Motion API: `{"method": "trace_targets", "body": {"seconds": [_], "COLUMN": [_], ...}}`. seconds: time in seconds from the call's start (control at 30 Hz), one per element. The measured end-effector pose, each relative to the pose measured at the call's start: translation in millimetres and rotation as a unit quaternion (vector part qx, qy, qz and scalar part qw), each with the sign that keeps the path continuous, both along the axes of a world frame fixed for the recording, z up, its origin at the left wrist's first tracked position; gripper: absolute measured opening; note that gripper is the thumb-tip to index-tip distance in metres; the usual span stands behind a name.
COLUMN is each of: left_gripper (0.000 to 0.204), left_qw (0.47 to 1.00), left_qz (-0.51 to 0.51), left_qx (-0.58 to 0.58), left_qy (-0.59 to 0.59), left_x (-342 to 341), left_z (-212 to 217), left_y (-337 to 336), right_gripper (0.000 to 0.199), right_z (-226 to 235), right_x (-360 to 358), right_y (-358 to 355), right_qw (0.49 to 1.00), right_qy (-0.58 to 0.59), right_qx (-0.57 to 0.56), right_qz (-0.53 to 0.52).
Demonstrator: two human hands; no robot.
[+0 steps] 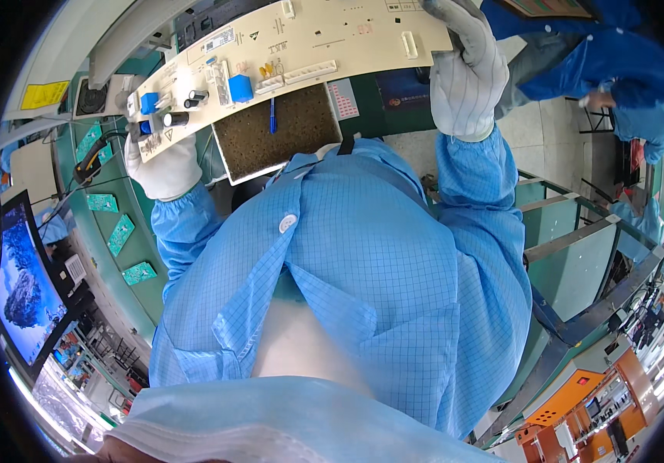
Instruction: Inspecting and testing printed circuit boards at a manufacturing station.
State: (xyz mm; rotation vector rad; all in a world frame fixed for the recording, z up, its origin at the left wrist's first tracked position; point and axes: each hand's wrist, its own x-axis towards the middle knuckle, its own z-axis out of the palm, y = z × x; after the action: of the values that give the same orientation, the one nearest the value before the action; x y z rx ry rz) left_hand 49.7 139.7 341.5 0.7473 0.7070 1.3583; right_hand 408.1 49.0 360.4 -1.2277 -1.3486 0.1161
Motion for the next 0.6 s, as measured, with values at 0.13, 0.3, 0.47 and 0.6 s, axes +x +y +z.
{"method": "trace_targets", "body": {"seconds": [0.13, 0.3, 0.47, 0.6], "left_gripper": [0.043, 0.039, 0.044, 0.052], "left_qw": [0.991, 0.998, 0.998, 0.987], "left_qz": [0.023, 0.0, -0.027, -0.092], "left_qx": [0.046, 0.037, 0.046, 0.023], "left_qy": [0.126, 0.042, 0.04, -0.133], "left_x": [-13.9, -28.0, -24.8, -15.5], "left_z": [-7.0, -28.1, -29.3, -16.1], "left_y": [1.1, 7.6, 11.3, 8.9], "right_gripper": [0.026, 0.031, 0.029, 0.029], "right_z": [-4.1, -5.8, -8.8, -7.8], "right_x": [4.4, 7.7, 7.7, 2.8], "right_y": [3.4, 5.5, 7.2, 7.7], "right_qw": [0.998, 0.997, 0.997, 0.994], "right_qy": [-0.062, -0.063, -0.047, -0.066], "right_qx": [0.025, 0.053, 0.06, 0.068], "right_qz": [-0.018, 0.016, -0.029, -0.06]}}
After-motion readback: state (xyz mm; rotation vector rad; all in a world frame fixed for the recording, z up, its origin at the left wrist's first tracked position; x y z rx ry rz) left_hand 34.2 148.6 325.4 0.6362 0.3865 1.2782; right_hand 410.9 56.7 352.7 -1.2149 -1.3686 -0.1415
